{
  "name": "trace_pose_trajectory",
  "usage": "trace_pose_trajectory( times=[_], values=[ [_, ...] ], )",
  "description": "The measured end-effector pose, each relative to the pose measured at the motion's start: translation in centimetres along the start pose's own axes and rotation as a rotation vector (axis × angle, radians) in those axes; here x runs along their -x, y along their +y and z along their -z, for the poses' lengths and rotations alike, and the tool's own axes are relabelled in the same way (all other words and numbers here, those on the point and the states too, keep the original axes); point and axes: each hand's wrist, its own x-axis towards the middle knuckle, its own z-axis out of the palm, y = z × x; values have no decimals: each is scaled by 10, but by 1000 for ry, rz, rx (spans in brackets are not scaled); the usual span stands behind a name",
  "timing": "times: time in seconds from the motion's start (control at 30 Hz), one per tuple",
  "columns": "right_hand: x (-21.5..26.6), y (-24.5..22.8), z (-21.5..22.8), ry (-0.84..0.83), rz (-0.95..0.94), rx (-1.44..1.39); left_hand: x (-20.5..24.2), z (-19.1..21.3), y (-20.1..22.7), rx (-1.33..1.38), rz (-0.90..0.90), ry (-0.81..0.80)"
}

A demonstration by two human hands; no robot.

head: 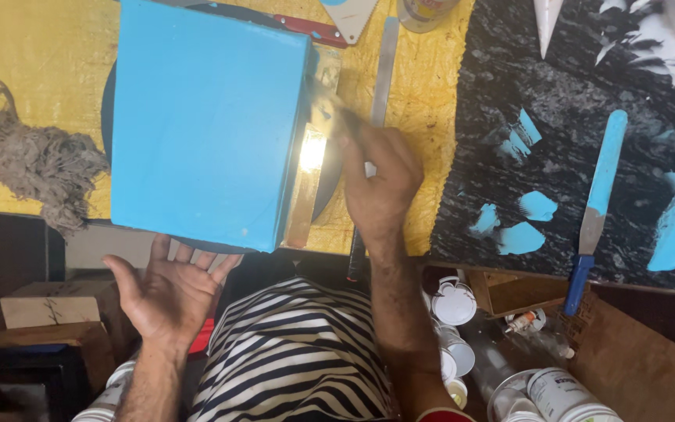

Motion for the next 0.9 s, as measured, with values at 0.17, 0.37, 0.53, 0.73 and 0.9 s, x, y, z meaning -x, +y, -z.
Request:
trace_pose_trajectory(
  times=[0.17,0.37,0.53,0.73,0.9],
  values=[
    [12,7,-2,13,66,13,4,1,-3,30,2,12],
    [23,4,2,82,27,-6,4,1,-5,42,-1,-10],
    [34,-3,5,56,-44,0,4,0,-7,40,5,-3],
    [47,6,1,46,40,6,4,-3,-4,50,4,-22],
    [55,2,4,6,4,-11,7,-2,-6,47,-7,-29]
  ],
)
